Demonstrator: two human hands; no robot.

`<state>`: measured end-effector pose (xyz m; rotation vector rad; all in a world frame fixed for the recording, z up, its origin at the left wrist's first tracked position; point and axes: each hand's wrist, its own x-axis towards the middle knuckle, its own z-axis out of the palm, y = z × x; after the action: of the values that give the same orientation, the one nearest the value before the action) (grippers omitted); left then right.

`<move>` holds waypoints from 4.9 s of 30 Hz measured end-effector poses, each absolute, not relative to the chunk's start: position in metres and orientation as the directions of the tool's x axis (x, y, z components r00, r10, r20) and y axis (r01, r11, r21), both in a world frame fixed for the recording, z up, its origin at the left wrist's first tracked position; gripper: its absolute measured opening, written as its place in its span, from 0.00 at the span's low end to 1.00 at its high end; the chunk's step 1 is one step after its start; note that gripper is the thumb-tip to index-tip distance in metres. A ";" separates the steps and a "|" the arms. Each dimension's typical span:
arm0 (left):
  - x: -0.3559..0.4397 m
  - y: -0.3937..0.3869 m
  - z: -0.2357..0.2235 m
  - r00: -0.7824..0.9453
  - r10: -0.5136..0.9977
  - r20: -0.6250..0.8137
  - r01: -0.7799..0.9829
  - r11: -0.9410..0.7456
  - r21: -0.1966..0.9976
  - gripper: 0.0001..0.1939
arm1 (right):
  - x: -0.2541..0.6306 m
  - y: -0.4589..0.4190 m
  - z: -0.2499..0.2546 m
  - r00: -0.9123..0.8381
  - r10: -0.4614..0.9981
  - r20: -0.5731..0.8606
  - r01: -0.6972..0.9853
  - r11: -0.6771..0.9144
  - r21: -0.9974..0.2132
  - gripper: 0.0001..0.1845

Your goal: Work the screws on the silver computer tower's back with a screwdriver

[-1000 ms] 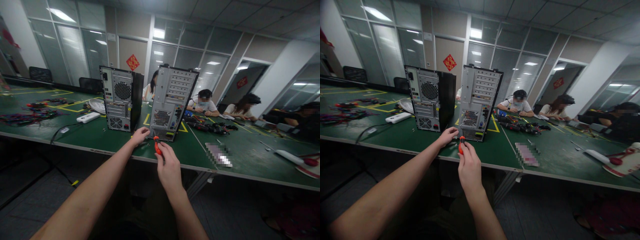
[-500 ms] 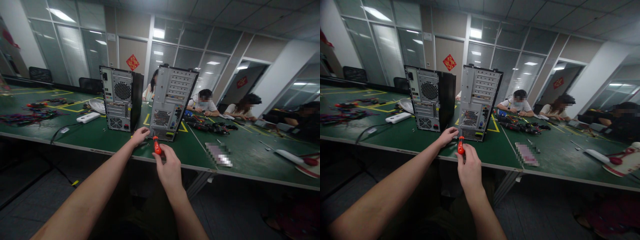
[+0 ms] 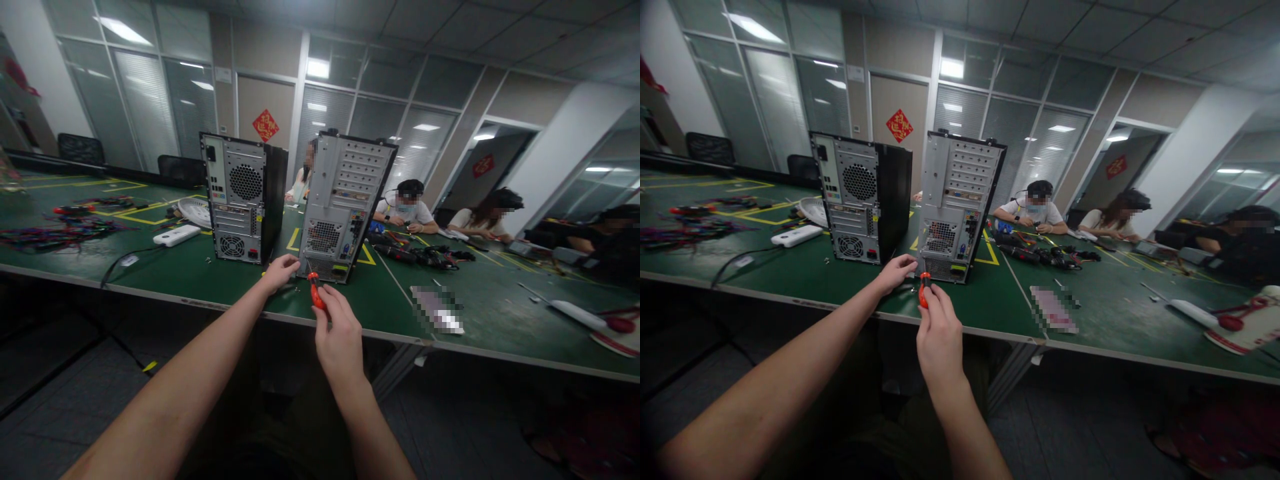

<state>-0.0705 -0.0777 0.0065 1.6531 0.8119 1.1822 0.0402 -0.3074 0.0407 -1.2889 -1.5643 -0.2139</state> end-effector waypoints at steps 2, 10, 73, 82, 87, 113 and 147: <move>-0.071 -0.078 0.006 0.319 0.883 0.345 0.002 -0.365 0.931 0.18 | 0.041 -0.308 0.041 0.075 0.613 0.786 0.823 0.407 -0.396 0.22; -0.071 -0.077 0.006 0.326 0.879 0.349 -0.011 -0.366 0.931 0.18 | 0.040 -0.308 0.043 0.039 0.608 0.793 0.826 0.428 -0.368 0.25; -0.071 -0.076 0.004 0.320 0.876 0.360 0.006 -0.382 0.924 0.18 | 0.042 -0.307 0.043 0.070 0.611 0.789 0.806 0.431 -0.405 0.19; -0.070 -0.073 0.002 0.312 0.873 0.376 -0.002 -0.395 0.919 0.18 | 0.042 -0.308 0.043 -0.009 0.604 0.797 0.839 0.438 -0.323 0.23; -0.071 -0.074 0.002 0.318 0.869 0.380 -0.003 -0.400 0.917 0.17 | 0.040 -0.307 0.042 0.149 0.608 0.780 0.779 0.414 -0.471 0.14; -0.071 -0.078 0.006 0.318 0.884 0.343 0.010 -0.365 0.931 0.18 | 0.039 -0.306 0.041 0.100 0.625 0.774 0.806 0.405 -0.431 0.13; -0.071 -0.076 0.004 0.313 0.876 0.366 0.004 -0.387 0.922 0.18 | 0.038 -0.306 0.040 0.197 0.589 0.784 0.763 0.411 -0.500 0.13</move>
<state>-0.0707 -0.0763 0.0040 1.6711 0.8066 1.2063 0.0381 -0.3057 0.0397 -1.2680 -1.4841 -0.1843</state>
